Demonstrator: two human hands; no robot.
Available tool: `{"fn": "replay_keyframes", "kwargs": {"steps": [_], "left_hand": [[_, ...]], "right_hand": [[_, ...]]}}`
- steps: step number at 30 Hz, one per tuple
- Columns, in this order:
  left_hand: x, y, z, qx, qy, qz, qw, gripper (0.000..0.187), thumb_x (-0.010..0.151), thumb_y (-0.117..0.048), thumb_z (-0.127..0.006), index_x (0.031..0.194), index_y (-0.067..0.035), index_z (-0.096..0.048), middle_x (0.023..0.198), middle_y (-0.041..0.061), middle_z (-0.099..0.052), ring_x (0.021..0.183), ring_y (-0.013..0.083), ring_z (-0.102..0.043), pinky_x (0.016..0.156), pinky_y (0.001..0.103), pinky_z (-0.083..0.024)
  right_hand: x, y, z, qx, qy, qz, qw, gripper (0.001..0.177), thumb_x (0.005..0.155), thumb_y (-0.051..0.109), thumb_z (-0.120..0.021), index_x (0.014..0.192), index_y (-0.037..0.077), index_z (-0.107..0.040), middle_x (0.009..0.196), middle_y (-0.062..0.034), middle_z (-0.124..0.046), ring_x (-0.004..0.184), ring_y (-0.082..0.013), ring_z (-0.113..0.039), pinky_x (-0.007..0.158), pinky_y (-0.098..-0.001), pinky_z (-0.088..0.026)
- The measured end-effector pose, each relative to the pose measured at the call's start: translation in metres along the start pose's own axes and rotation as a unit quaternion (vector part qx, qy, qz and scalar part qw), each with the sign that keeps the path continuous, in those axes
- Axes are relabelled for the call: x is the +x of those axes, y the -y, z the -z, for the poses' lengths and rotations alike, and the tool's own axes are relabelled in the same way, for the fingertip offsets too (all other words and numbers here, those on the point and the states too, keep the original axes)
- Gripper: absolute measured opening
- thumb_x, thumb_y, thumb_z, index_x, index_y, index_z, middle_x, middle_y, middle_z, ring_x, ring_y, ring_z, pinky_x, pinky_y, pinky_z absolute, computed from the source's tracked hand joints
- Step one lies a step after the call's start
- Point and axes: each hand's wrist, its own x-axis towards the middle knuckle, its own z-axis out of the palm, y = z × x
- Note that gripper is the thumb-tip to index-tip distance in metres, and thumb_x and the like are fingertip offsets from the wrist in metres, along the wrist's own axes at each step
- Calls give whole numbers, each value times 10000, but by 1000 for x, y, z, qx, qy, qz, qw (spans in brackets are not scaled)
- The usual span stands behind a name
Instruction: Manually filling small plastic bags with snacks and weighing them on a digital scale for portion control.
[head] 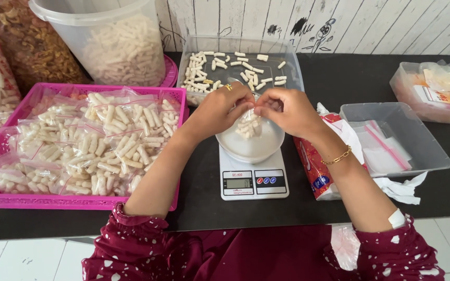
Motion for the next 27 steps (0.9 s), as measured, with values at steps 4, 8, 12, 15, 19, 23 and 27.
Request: {"fn": "replay_keyframes", "kwargs": {"steps": [4, 8, 12, 15, 19, 23, 27], "left_hand": [[1, -3, -1, 42, 2, -10, 999, 74, 992, -185, -624, 997, -115, -599, 817, 74, -577, 813, 294, -650, 746, 397, -540], [3, -15, 18, 58, -14, -18, 998, 118, 1001, -214, -610, 1023, -99, -595, 836, 111, -577, 834, 345, -644, 755, 438, -536], [-13, -40, 74, 54, -122, 63, 989, 245, 998, -188, -628, 1235, -127, -629, 1021, 137, -660, 1001, 365, -663, 897, 458, -516], [-53, -40, 126, 25, -256, 128, 958, 221, 1072, -167, -550, 1270, -108, -628, 1137, 125, -658, 1114, 302, -638, 971, 409, -495], [-111, -50, 159, 110, -367, 205, 901, 199, 1109, -190, -507, 1146, -120, -690, 856, 76, -634, 890, 206, -635, 905, 358, -509], [-142, -49, 162, 97, -394, 344, 847, 216, 1081, -245, -499, 1054, -148, -691, 841, 69, -678, 842, 223, -651, 867, 384, -504], [-137, -53, 156, 55, -355, 356, 862, 217, 1072, -225, -497, 1116, -160, -699, 884, 58, -713, 849, 194, -703, 842, 350, -540]], "right_hand": [[1, -6, -3, -9, -11, 12, 1000, 44, 851, 133, -770, 885, 135, -742, 736, 5, -689, 646, -99, -619, 615, -238, -520], [9, 4, 1, -23, -16, 33, 999, 64, 843, 166, -785, 895, 156, -749, 736, 9, -698, 638, -95, -614, 594, -233, -509], [30, 40, -3, 39, -1, 42, 998, 45, 900, 160, -754, 938, 143, -737, 757, 11, -695, 615, -79, -637, 564, -217, -508], [68, 70, -39, 131, 44, 77, 987, 122, 922, 232, -746, 985, 127, -744, 776, -33, -704, 648, -116, -673, 605, -230, -551], [107, 88, -128, 211, 140, 128, 959, 193, 956, 220, -643, 1006, 43, -702, 831, -106, -696, 726, -184, -676, 610, -275, -571], [111, 112, -167, -49, 220, 198, 954, 123, 883, 155, -618, 963, 105, -696, 909, -145, -690, 867, -375, -697, 774, -475, -547], [103, 108, -162, -118, 209, 162, 957, 280, 838, 194, -617, 1115, 209, -655, 1065, -77, -634, 981, -370, -679, 836, -495, -551]]}}
